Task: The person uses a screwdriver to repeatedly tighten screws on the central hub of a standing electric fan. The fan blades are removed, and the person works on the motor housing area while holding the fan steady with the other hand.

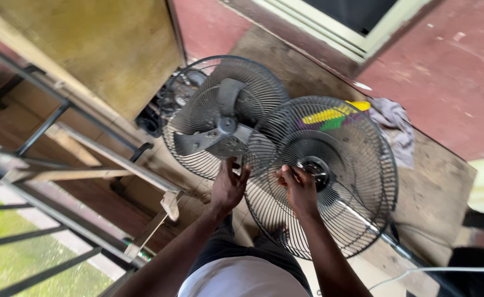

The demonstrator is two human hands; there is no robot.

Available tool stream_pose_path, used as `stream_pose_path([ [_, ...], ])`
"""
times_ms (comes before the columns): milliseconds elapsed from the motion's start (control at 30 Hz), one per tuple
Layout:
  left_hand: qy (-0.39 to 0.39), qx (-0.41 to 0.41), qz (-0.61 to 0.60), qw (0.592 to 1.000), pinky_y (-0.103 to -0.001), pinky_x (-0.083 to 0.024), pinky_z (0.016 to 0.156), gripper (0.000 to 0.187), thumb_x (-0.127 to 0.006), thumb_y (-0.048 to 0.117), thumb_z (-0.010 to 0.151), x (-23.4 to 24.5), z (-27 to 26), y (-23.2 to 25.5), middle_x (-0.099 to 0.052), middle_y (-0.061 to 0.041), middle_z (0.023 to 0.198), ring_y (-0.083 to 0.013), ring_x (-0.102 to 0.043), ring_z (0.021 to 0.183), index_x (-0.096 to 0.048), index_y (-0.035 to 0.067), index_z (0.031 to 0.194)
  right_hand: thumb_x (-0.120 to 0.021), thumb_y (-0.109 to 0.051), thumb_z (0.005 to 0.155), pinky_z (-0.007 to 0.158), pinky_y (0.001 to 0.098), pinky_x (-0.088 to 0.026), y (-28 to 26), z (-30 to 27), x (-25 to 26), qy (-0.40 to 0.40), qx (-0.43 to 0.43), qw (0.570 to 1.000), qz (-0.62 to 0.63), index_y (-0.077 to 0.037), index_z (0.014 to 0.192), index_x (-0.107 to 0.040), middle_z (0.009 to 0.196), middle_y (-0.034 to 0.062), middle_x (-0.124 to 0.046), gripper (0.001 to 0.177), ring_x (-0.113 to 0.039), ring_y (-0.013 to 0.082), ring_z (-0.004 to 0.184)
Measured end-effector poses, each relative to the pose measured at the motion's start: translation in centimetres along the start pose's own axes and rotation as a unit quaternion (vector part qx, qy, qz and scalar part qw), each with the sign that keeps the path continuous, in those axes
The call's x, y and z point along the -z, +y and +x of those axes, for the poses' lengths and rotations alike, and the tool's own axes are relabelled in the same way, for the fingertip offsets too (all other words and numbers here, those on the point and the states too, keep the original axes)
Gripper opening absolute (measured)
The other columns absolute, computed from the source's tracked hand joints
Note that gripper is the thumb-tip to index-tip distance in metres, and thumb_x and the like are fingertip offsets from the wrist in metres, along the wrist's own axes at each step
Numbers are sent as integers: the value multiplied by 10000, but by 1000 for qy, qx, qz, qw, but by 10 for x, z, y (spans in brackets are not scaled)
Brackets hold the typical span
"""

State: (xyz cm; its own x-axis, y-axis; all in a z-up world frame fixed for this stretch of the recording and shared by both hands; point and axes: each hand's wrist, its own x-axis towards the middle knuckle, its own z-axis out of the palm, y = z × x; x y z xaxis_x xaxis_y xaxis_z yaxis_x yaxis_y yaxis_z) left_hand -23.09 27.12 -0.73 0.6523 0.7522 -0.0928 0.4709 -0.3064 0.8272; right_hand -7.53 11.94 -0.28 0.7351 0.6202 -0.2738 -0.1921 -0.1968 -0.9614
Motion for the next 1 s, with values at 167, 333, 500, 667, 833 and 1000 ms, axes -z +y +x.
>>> stream_pose_path([
  [167, -95, 68, -38, 992, -505, -625, 694, 677, -390, 596, 1021, -36, 17, -18, -699, -237, 1165, -385, -754, 882, -393, 28, 1389, -612, -293, 1031, 720, 333, -543, 1, -11, 37, 94, 29, 994, -45, -32, 985, -738, 921, 98, -779, 294, -696, 151, 763],
  [333, -71, 108, -148, 980, -466, -623, 559, 512, -324, 395, 1040, -54, 20, -14, -705, -235, 1179, -327, -790, 792, -354, 40, 1407, -613, -273, 1036, 729, 299, -552, -6, -30, 96, 268, 52, 962, 18, -42, 912, -705, 908, 81, -778, 278, -673, 148, 732],
  [500, -88, 120, -185, 971, -352, -634, 480, 406, -301, 325, 1077, -53, 38, -6, -677, -219, 1250, -306, -779, 757, -351, 34, 1357, -582, -189, 1033, 698, 294, -567, -14, -59, 168, 392, 54, 918, 38, 0, 898, -702, 876, 115, -742, 262, -690, 164, 754],
  [667, -68, 54, -15, 996, -405, -632, 593, 388, -447, 255, 1051, -47, 51, 14, -674, -227, 1137, -312, -726, 810, -402, 0, 1340, -559, -204, 1068, 665, 292, -512, -8, -85, 221, 447, 49, 891, 62, 41, 925, -687, 873, 139, -731, 311, -650, 180, 711],
  [833, 241, -262, 246, 902, -546, -545, 888, 483, -621, 184, 948, -64, 19, 73, -602, -276, 1239, -407, -597, 1097, -456, -34, 1346, -560, -212, 1080, 651, 282, -494, -3, -99, 274, 476, 58, 872, 103, 52, 947, -679, 887, 147, -736, 319, -633, 164, 703],
  [1000, 9, -314, 47, 948, -472, -542, 911, 216, -629, 134, 992, -131, -4, 152, -644, -199, 1213, -377, -615, 1104, -630, 4, 1164, -585, -192, 1049, 643, 284, -518, 14, -90, 326, 477, 51, 866, 142, 35, 960, -687, 893, 152, -757, 264, -647, 170, 681],
])
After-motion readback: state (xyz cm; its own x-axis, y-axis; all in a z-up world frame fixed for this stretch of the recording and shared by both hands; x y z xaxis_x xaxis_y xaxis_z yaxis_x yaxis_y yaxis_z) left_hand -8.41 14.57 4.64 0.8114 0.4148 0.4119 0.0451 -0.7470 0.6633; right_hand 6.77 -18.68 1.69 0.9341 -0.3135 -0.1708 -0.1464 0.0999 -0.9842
